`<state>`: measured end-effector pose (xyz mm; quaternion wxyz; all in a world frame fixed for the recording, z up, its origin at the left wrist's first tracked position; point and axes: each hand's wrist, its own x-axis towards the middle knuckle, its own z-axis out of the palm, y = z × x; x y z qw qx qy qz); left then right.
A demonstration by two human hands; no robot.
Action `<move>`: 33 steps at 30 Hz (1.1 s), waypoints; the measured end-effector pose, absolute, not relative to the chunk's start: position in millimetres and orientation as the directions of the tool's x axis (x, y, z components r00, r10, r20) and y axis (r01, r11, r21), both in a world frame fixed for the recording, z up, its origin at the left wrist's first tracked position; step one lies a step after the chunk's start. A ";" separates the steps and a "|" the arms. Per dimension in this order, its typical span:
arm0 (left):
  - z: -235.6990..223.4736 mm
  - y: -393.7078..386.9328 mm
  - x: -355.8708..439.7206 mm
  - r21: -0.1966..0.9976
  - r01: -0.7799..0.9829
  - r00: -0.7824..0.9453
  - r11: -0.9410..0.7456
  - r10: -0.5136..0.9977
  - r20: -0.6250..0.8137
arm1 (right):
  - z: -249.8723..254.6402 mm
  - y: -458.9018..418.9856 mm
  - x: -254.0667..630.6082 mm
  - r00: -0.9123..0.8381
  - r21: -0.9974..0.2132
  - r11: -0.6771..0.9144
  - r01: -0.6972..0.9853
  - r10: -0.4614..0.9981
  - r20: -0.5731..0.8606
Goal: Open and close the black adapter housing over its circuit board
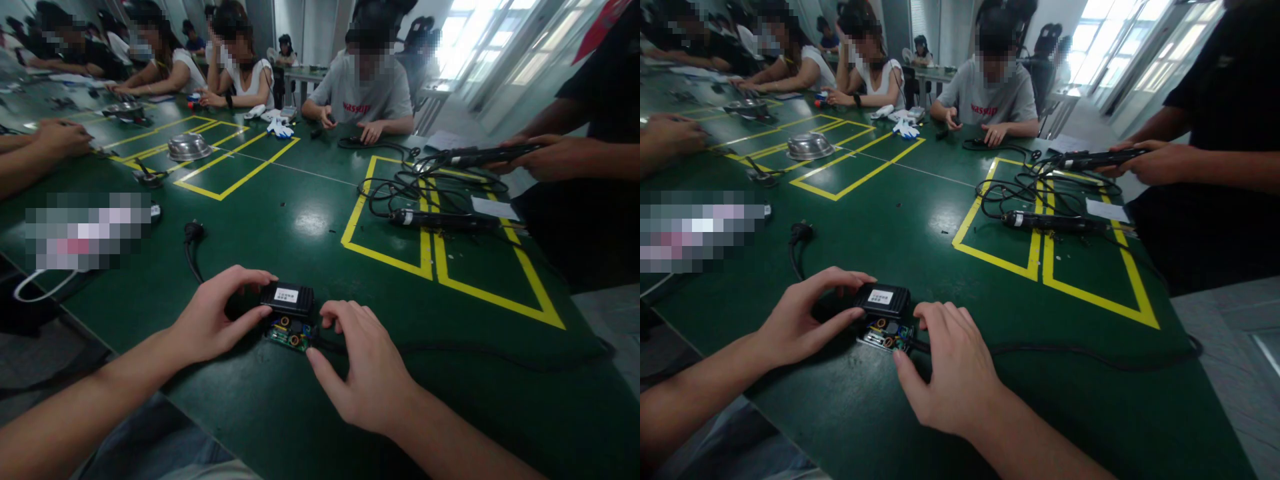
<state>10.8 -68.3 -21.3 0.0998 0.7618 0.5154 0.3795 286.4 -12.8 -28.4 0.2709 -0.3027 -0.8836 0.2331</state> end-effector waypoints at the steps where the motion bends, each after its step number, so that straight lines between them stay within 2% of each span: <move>1: -22.8 -66.7 11.6 0.553 0.731 0.135 -0.400 0.879 0.457 | -28.6 -12.4 285.8 -0.682 -0.565 0.717 0.410 0.651 0.332; 5: -24.1 -59.5 15.1 0.530 0.770 0.190 -0.356 0.920 0.342 | -31.3 -10.7 283.7 -0.710 -0.524 0.746 0.411 0.623 0.329; 10: -19.8 -64.7 14.4 0.433 0.768 0.292 -0.472 0.860 0.418 | -33.8 -10.9 284.0 -0.726 -0.514 0.769 0.380 0.592 0.349; 13: -19.5 -71.5 13.6 0.414 0.736 0.391 -0.536 0.835 0.386 | -35.0 -11.5 284.5 -0.727 -0.514 0.769 0.381 0.592 0.347; 19: -22.4 -73.6 13.4 0.451 0.731 0.397 -0.512 0.857 0.329 | -37.6 -12.5 283.8 -0.701 -0.528 0.749 0.399 0.621 0.352; 26: -21.3 -73.5 11.6 0.479 0.674 0.384 -0.562 0.821 0.423 | -30.0 -13.2 284.5 -0.677 -0.549 0.760 0.349 0.609 0.413; 33: -22.1 -72.7 11.3 0.485 0.688 0.408 -0.540 0.840 0.358 | -32.4 -11.7 285.5 -0.718 -0.548 0.743 0.384 0.613 0.328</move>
